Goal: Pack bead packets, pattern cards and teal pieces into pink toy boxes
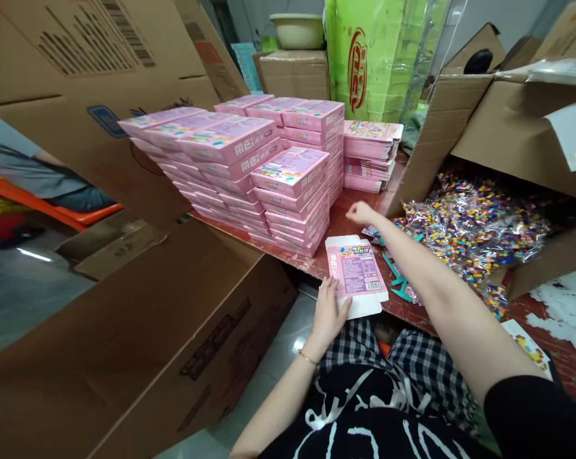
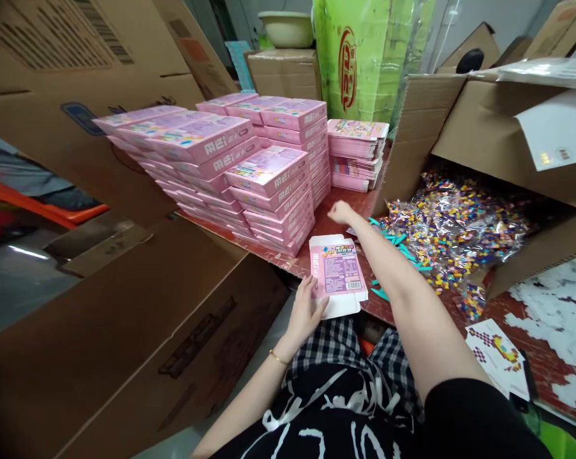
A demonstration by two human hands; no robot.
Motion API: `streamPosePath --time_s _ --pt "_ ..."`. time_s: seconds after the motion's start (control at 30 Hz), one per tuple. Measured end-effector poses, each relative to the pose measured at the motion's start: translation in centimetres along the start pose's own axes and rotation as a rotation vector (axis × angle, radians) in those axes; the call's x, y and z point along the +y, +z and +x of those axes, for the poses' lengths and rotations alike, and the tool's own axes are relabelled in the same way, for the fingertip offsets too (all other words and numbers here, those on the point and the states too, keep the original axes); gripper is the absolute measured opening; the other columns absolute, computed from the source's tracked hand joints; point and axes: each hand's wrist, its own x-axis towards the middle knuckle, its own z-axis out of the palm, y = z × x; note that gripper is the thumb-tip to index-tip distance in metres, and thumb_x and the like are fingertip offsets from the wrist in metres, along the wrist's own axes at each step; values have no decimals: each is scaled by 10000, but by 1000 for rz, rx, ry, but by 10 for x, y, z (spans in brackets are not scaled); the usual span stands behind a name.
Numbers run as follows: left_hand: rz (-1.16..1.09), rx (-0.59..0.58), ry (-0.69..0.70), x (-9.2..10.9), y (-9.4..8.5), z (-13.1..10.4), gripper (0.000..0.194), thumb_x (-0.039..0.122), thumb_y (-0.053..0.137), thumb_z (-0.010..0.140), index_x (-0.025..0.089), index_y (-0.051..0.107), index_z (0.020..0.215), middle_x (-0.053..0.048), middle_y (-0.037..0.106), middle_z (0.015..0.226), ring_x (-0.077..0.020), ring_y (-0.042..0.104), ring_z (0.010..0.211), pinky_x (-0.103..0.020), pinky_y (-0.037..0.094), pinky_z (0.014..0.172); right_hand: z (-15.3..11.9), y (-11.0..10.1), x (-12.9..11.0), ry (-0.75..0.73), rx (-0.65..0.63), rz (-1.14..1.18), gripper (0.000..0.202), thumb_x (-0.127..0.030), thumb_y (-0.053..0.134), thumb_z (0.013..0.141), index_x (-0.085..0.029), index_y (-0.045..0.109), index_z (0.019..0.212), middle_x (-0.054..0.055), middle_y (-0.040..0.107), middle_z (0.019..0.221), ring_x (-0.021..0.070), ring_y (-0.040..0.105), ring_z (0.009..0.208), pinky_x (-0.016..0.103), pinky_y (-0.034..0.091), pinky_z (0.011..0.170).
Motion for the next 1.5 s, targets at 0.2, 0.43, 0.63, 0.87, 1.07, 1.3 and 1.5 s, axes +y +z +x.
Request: streamPosePath --time_s 0.2,0.43,0.63,0.87,1.07,1.3,1.5 --pt "231 -30 3 -20 48 -2 978 515 622 817 87 82 1510 -300 66 1579 -403 0 1469 -665 209 1117 -50 45 27 5 -241 -35 303 -359 802 683 -118 719 845 74 722 845 170 635 765 226 451 691" --pt "46 226 -20 26 -19 17 1027 480 726 743 142 150 1523 -250 232 1565 -373 238 1448 -576 276 1132 -105 -3 -35 -450 -112 396 287 -392 686 811 -131 658 695 1 601 698 120 550 677 235 429 648" --pt "-548 -94 -202 86 -47 13 314 418 713 774 135 730 910 -89 762 906 -251 720 825 -390 580 818 -207 -25 -66 -644 294 487 232 -375 607 895 -186 683 785 33 582 811 161 585 810 321 508 760" --pt "-906 -559 -366 104 -11 -12 384 382 712 785 130 673 1071 -131 727 1087 -279 698 960 -442 555 888 -312 5 13 92 876 293 592 -423 689 807 -265 484 1340 101 423 1395 305 358 1357 520 317 1123" --pt "-707 -300 -181 110 44 16 665 402 759 717 208 484 1290 -116 514 1391 -251 522 1250 -385 416 1045 -347 39 64 238 521 893 465 -525 574 867 -221 599 1219 85 631 1202 243 607 1083 397 492 953" --pt "-670 -297 -231 103 66 21 386 429 795 645 179 535 782 3 607 787 -153 601 760 -295 476 755 -351 39 82 138 468 729 381 -524 595 855 -195 720 1002 93 649 1132 263 565 1157 415 424 1029" --pt "-621 -256 -103 120 50 16 297 380 703 766 201 548 945 -14 634 854 -157 621 810 -311 480 804 -354 27 58 61 519 780 248 -437 654 844 -212 736 905 79 685 916 234 639 976 401 496 907"
